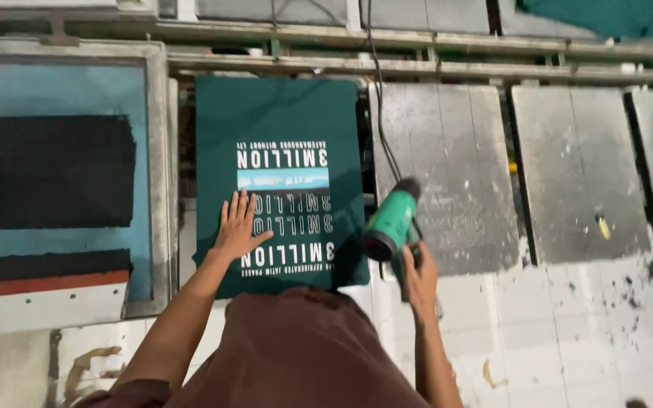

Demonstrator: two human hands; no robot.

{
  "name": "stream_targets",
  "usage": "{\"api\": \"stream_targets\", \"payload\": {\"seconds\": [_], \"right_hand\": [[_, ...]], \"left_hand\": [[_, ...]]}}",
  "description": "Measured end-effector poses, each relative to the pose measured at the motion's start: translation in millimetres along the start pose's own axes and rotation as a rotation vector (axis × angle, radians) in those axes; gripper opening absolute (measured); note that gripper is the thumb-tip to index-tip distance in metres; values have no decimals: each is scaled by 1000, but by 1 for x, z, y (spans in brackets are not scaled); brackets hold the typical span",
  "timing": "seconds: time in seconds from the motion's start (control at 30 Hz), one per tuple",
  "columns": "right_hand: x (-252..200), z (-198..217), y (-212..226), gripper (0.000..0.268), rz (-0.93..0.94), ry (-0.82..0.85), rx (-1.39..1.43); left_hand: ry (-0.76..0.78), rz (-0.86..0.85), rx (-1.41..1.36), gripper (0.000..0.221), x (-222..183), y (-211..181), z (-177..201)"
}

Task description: Drying ink on a t-shirt with a heat gun and lowering a screen printing frame for alignment.

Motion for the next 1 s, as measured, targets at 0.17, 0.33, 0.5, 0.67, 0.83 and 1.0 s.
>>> {"api": "stream_targets", "payload": {"seconds": [0.17, 0.33, 0.5, 0.67, 0.83, 1.0], "right_hand": [[-39, -32, 75, 52, -151, 325, 757], [-64, -66, 77, 36, -412, 479, 794], [-84, -105, 89, 36, -417, 635, 698], [-96, -133, 97, 40, -285, 702, 421], [-111, -148, 129, 60, -294, 855, 407], [-104, -171, 87, 103, -326, 919, 188]], "left_hand": [[-22, -70, 61, 107, 3, 4, 0], [-110, -102, 21, 103, -9, 5, 13], [-80, -93, 105, 102, -37, 21, 4], [-175, -19, -1, 102, -70, 37, 0], [-54, 64, 19, 107, -87, 53, -17], [171, 148, 24, 119, -81, 58, -32]]}}
Point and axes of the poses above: each hand's wrist, its own x-axis towards the middle knuckle, its own z-axis out of the back of the hand, y = z × x, the point moved 9 cm from there along x, towards the middle knuckle, and after that the axes turned 1 degree about -x, right-handed, at the moved point
